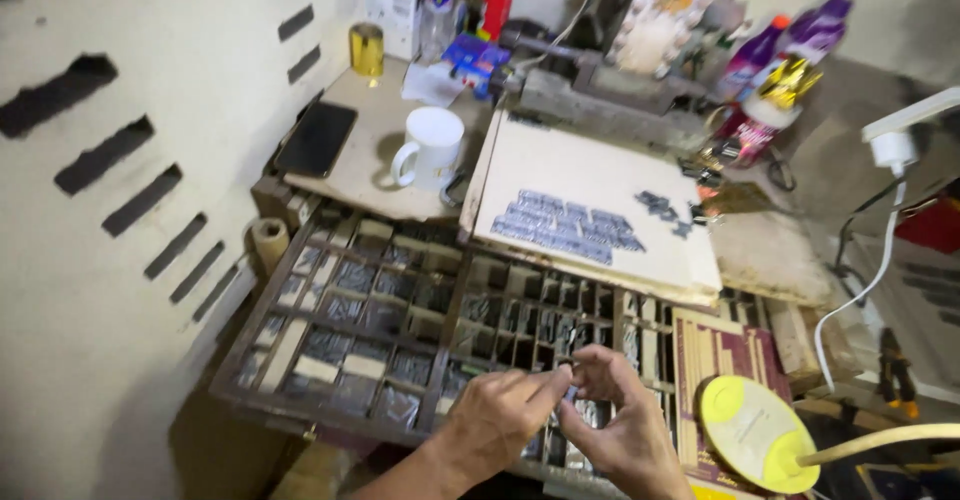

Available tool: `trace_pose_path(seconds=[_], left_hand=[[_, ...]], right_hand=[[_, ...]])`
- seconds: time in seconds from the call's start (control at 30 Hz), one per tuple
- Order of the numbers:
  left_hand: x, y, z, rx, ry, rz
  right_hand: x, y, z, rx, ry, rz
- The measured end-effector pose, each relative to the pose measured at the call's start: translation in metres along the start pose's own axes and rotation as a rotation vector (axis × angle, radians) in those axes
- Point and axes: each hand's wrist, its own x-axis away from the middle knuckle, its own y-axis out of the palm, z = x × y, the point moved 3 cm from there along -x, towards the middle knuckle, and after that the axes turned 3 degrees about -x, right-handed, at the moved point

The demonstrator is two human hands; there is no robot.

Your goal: Selecting and arranging individual metal type characters from a type case into a layout for printing.

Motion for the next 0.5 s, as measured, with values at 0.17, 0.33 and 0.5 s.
trace_pose_path(seconds=[0.17,0.33,0.5], left_hand=[[0.047,0.0,-0.007,0.529,-0.459,-0.086],[0.069,-0.005,-0.002,0.86,-0.818,-0.252],[0.079,-0.001,-0.001,0.822,-0.689,-0.204]], right_hand=[[0.049,0.028,0.037,-0.367,0.372,-0.003],[0.072,0.043,0.029,-0.363,0.317,0.077],[0.073,0.044,0.02,-0.265,0.321,0.047]])
